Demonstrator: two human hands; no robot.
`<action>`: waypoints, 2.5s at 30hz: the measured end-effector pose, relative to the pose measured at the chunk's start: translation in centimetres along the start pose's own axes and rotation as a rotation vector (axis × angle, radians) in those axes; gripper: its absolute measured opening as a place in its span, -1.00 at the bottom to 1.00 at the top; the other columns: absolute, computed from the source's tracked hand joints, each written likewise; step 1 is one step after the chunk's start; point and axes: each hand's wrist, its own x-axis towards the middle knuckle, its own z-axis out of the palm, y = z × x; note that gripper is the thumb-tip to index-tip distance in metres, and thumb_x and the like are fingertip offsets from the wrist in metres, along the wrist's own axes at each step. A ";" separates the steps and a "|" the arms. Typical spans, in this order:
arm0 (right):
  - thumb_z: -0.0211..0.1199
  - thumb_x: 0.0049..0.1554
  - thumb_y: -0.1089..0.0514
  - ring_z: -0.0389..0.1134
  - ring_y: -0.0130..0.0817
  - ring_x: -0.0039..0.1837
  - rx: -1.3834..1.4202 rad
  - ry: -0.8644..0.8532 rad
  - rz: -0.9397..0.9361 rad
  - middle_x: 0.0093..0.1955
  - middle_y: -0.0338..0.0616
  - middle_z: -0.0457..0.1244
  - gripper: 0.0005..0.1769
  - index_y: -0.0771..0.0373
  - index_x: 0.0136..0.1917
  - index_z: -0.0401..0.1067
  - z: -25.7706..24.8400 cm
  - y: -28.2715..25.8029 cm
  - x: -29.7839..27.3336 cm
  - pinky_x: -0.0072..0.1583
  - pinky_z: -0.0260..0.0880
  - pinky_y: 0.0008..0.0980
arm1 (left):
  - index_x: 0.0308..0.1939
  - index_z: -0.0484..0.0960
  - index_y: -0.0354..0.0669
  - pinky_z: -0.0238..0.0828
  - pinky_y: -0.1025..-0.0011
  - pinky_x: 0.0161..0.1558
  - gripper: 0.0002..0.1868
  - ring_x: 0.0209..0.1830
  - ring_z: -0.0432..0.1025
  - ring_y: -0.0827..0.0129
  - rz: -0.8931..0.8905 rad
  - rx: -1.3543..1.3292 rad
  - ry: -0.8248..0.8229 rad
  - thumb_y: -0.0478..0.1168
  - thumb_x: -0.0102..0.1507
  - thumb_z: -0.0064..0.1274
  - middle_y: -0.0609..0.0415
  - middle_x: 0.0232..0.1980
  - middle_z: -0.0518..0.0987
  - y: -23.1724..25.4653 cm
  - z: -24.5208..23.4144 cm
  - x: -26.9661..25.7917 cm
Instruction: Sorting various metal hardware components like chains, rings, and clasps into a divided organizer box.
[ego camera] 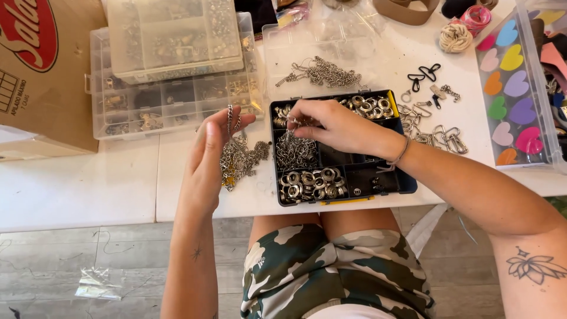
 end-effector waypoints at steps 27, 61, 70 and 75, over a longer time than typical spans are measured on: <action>0.26 0.22 -0.10 0.41 -0.17 0.06 -0.773 0.076 -0.162 -0.07 -0.19 0.35 -0.74 0.12 -0.06 0.51 -2.9 2.2 -2.0 0.09 0.49 -0.22 | 0.05 0.66 -0.18 0.48 0.24 -0.16 -0.81 -0.29 0.56 0.15 0.131 0.581 0.035 -0.28 0.37 0.12 -0.04 -0.21 0.66 -3.4 3.7 0.9; 0.31 0.13 0.00 0.49 -0.44 -0.08 0.168 -0.293 -0.054 -0.12 -0.19 0.44 -0.75 0.18 -0.02 0.53 -3.6 -1.5 -2.4 0.01 0.56 -0.58 | 0.32 0.49 -0.25 0.29 0.46 -0.03 -0.69 -0.13 0.35 0.39 0.415 0.276 -0.277 -0.26 0.57 -0.25 0.07 -0.14 0.48 10.5 7.7 3.9; 0.39 0.10 0.24 0.43 -0.54 -0.14 -0.011 0.076 0.188 -0.19 -0.23 0.42 -0.83 0.22 0.00 0.55 -5.3 0.5 -7.7 -0.06 0.48 -0.62 | 0.33 0.49 -0.13 0.30 0.32 -0.31 -0.62 -0.30 0.36 0.29 0.463 0.813 -0.473 -0.39 0.42 -0.03 0.08 -0.22 0.50 2.9 9.9 4.3; 0.40 0.09 0.26 0.45 -0.40 -0.15 -0.127 0.106 0.039 -0.21 -0.20 0.41 -0.88 0.23 -0.06 0.53 -3.9 2.4 -8.2 -0.09 0.47 -0.50 | 0.22 0.44 -0.15 0.41 0.23 -0.08 -0.70 -0.16 0.54 0.14 0.481 0.989 -0.450 -0.26 0.40 -0.01 0.02 -0.22 0.65 -2.8 10.8 4.8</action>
